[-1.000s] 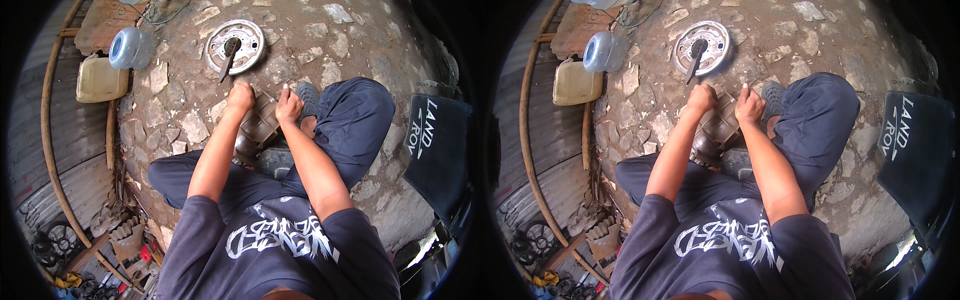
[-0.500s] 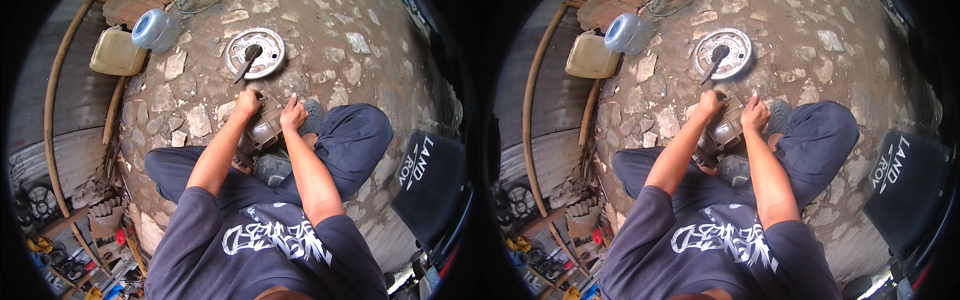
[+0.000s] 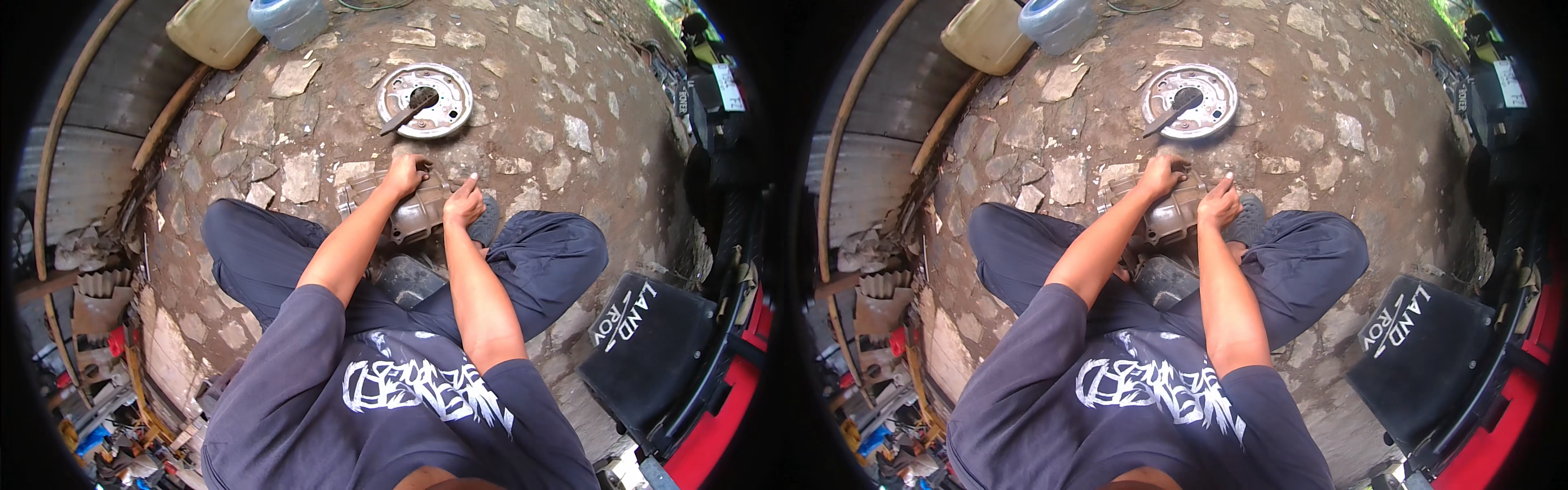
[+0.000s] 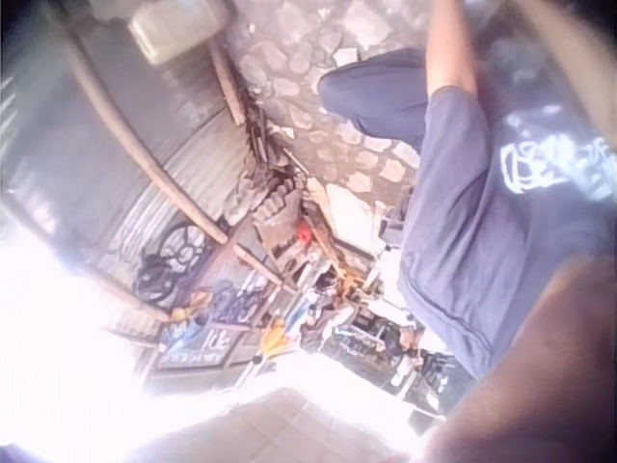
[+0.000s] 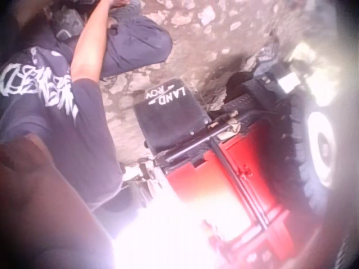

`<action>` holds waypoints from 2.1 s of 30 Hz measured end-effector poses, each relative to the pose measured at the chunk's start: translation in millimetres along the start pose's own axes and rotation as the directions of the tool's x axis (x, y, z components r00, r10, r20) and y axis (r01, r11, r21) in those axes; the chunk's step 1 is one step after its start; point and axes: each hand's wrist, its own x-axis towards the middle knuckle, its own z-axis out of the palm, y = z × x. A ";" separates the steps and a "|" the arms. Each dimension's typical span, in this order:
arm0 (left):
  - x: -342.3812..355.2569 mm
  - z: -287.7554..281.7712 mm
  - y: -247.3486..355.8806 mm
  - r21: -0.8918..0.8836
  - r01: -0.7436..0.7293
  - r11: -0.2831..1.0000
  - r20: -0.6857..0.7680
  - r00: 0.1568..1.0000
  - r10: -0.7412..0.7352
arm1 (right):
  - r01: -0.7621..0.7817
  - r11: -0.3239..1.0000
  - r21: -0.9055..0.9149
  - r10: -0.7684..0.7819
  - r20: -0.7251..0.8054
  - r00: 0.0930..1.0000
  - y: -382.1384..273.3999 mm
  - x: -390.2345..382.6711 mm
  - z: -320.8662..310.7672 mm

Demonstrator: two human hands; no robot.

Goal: The person sits on the ground and repeatedly picks up small metal clips, inserts them into a cylindrical mechanical housing, and removes them again. The person handles the clips and the housing by hand without using tools.

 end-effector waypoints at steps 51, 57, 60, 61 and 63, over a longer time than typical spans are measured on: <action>-78.6 -34.8 8.8 -0.983 0.183 0.031 0.171 0.957 -0.236 | 0.133 0.963 0.233 -0.231 0.466 0.854 -8.2 -13.3 17.9; -84.9 -48.0 3.9 -0.954 0.197 0.224 0.130 0.950 -0.283 | 0.322 0.924 0.207 -0.378 0.354 0.855 -42.1 -41.3 -1.7; -88.1 -50.6 -6.6 -0.935 0.215 0.281 0.128 0.946 -0.298 | 0.223 0.952 0.211 -0.290 0.381 0.878 -57.1 -52.0 -9.5; -86.6 -48.0 -6.2 -0.943 0.225 0.244 0.152 0.947 -0.283 | 0.230 0.947 0.224 -0.302 0.379 0.875 -53.9 -48.3 -8.3; -89.7 -45.3 6.3 -0.925 0.238 0.295 0.136 0.935 -0.328 | 0.272 0.944 0.189 -0.324 0.357 0.876 -52.7 -45.5 -13.9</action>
